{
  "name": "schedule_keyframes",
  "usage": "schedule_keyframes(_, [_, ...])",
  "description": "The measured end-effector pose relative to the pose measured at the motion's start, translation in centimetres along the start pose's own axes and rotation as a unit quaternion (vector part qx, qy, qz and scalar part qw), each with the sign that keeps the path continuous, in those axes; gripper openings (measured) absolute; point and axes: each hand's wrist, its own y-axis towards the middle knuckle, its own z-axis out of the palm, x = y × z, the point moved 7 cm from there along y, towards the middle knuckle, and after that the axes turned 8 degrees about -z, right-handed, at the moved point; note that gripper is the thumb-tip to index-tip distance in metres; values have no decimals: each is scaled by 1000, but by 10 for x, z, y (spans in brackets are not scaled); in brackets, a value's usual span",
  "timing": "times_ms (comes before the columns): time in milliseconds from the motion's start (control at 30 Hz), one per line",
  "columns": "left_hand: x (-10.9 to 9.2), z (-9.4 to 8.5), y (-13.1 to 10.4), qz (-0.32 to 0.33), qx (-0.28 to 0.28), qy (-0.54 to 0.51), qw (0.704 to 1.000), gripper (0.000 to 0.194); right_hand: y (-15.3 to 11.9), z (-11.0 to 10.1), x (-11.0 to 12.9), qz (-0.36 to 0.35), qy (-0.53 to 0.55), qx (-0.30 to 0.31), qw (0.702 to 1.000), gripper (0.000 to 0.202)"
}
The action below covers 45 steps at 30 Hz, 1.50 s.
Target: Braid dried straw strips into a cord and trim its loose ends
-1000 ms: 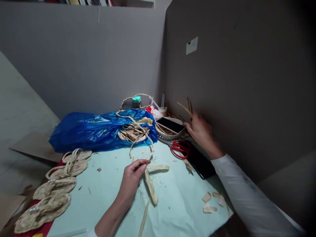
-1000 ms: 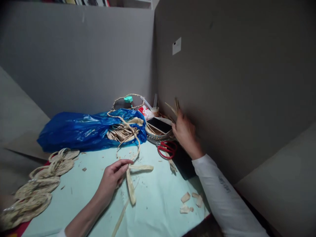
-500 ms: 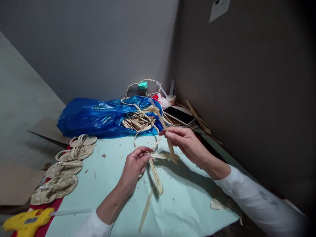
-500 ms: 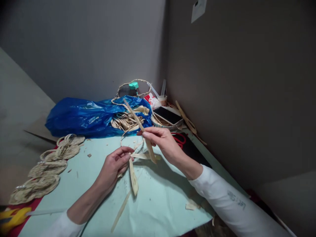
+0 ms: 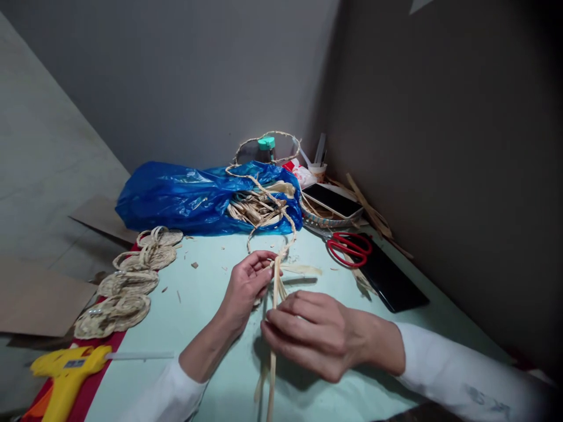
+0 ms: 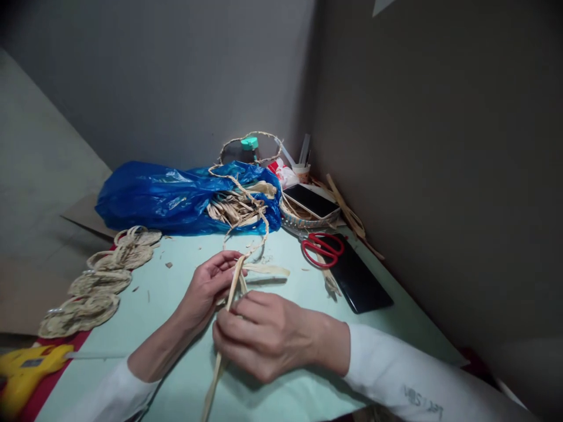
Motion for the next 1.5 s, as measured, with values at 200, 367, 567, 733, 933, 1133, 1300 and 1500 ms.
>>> schedule_keyframes(200, [1, 1, -2, -27, 1, -47, 999, 24, 0, 14, 7, 6, 23, 63, 998, 23])
schedule_keyframes(367, [3, 0, -1, -33, -8, -39, 999, 27, -2, 24, 8, 9, 37, 112, 993, 24])
schedule_keyframes(567, [7, 1, -1, -30, -7, -6, 1000, 26, -2, 32, 9, 15, 82, 147, 986, 21])
schedule_keyframes(733, [4, 1, -1, -15, -9, 5, 1000, 27, -12, 1, -29, 190, 97, -31, 976, 19])
schedule_keyframes(933, [-2, 9, -5, 14, 14, 54, 998, 36, -54, 11, -80, 496, 186, -6, 848, 15])
schedule_keyframes(1133, [-5, 11, -9, 28, 12, 77, 997, 34, -71, 16, -86, 590, 286, -76, 751, 17])
schedule_keyframes(1300, [-5, 15, -9, 10, 27, 58, 998, 31, -80, 42, -80, 622, 548, -134, 543, 26])
schedule_keyframes(1500, [-1, 15, -8, -19, 12, 42, 999, 19, -79, 53, -75, 602, 655, -125, 438, 29])
